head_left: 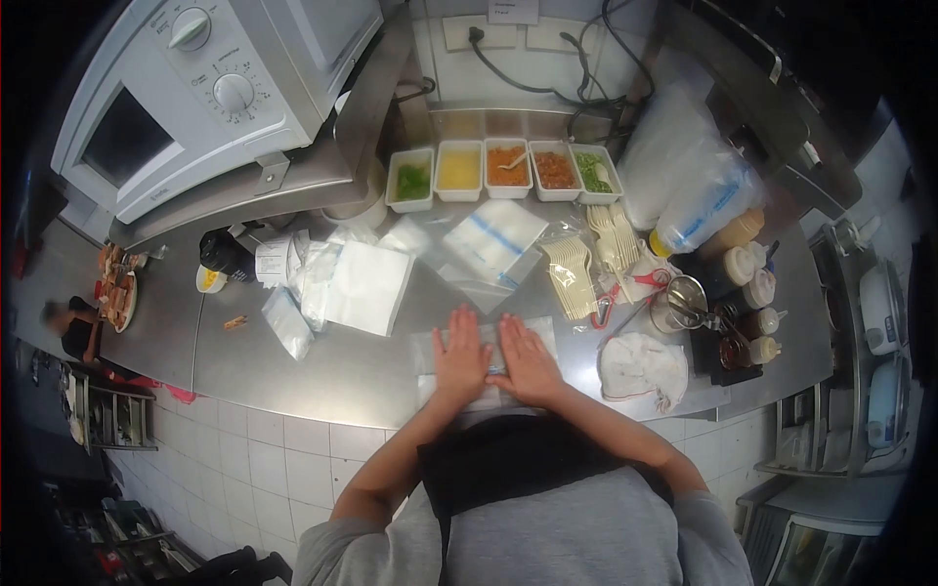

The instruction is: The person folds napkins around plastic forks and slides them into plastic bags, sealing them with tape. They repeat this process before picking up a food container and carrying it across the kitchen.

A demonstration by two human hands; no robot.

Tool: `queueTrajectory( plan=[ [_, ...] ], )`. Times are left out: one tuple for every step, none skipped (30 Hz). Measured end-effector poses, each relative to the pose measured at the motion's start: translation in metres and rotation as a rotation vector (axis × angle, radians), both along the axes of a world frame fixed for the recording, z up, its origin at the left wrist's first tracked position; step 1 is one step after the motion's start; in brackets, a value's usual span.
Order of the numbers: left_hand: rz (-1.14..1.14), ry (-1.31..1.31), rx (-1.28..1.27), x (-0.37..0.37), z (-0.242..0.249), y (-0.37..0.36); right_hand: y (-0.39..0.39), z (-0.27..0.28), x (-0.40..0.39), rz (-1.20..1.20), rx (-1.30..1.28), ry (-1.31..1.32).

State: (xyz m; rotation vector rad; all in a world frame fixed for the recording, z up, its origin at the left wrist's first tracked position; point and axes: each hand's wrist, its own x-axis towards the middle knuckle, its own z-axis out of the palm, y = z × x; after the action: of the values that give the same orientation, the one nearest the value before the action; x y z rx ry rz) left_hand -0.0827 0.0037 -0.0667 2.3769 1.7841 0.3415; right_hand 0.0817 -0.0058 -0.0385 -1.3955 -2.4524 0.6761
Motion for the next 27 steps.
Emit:
queueTrajectory(
  plan=[
    [0.077,-0.051,0.016,-0.011,0.001,0.001,0.001,0.002,0.006,-0.032,0.028,-0.090],
    [0.084,-0.052,0.020,-0.023,0.002,0.001,0.003,0.000,0.012,-0.025,0.032,-0.091],
    [0.084,-0.052,0.057,-0.036,0.006,0.000,0.004,-0.002,0.017,-0.099,0.057,-0.131],
    [0.087,-0.051,0.095,-0.044,0.009,0.000,0.006,-0.003,0.020,-0.169,0.083,-0.168],
    [0.103,-0.045,0.104,-0.049,0.008,0.002,0.008,-0.004,0.021,-0.154,0.092,-0.161],
    [0.061,-0.070,0.082,-0.055,0.009,0.006,0.011,0.002,0.019,-0.181,0.057,-0.204],
    [0.018,-0.094,0.059,-0.061,0.011,0.009,0.013,0.005,0.014,-0.208,0.021,-0.247],
    [0.033,-0.087,0.065,-0.065,0.012,0.012,0.017,0.005,0.006,-0.199,0.059,-0.237],
    [-0.061,-0.105,0.021,-0.064,0.024,0.016,0.023,0.007,-0.001,-0.187,0.064,-0.232],
    [-0.156,-0.126,-0.025,-0.064,0.035,0.020,0.031,0.011,-0.006,-0.044,0.061,-0.177],
    [-0.146,-0.127,-0.023,-0.065,0.046,0.027,0.039,0.014,-0.009,0.097,0.058,-0.123],
    [-0.181,-0.040,-0.156,-0.065,0.058,0.035,0.046,0.016,-0.011,0.105,0.061,-0.123],
    [-0.219,0.046,-0.290,-0.066,0.064,0.041,0.053,0.018,-0.012,0.106,0.035,-0.132],
    [-0.216,0.045,-0.288,-0.071,0.057,0.046,0.059,0.019,-0.012,0.104,0.008,-0.141],
    [-0.286,-0.029,-0.319,-0.078,0.044,0.054,0.067,0.019,-0.009,0.103,0.011,-0.141],
    [-0.359,-0.102,-0.350,-0.083,0.042,0.058,0.076,0.017,-0.003,0.118,-0.058,-0.217],
    [-0.363,-0.099,-0.349,-0.089,0.041,0.060,0.081,0.015,0.005,0.130,-0.130,-0.291],
    [-0.312,-0.186,-0.415,-0.094,0.047,0.059,0.081,0.017,0.013,0.126,-0.129,-0.289],
    [-0.261,-0.273,-0.482,-0.096,0.056,0.058,0.079,0.025,0.021,0.100,-0.077,-0.222],
    [-0.266,-0.271,-0.485,-0.098,0.064,0.054,0.076,0.032,0.027,0.072,-0.026,-0.155],
    [-0.253,-0.435,-0.403,-0.099,0.076,0.048,0.072,0.045,0.029,0.067,-0.030,-0.154],
    [-0.237,-0.597,-0.321,-0.099,0.090,0.041,0.067,0.063,0.032,0.044,0.080,-0.114],
    [-0.241,-0.598,-0.329,-0.099,0.109,0.034,0.060,0.079,0.034,0.022,0.189,-0.073],
    [-0.241,-0.599,-0.195,-0.098,0.131,0.026,0.051,0.095,0.036,0.018,0.181,-0.075],
    [-0.238,-0.600,-0.060,-0.098,0.145,0.020,0.041,0.110,0.039,0.006,0.298,0.048],
    [-0.237,-0.604,-0.068,-0.100,0.151,0.012,0.033,0.118,0.041,-0.005,0.416,0.171],
    [-0.294,-0.530,0.015,-0.104,0.153,0.002,0.024,0.118,0.043,-0.006,0.409,0.170]
  ],
)
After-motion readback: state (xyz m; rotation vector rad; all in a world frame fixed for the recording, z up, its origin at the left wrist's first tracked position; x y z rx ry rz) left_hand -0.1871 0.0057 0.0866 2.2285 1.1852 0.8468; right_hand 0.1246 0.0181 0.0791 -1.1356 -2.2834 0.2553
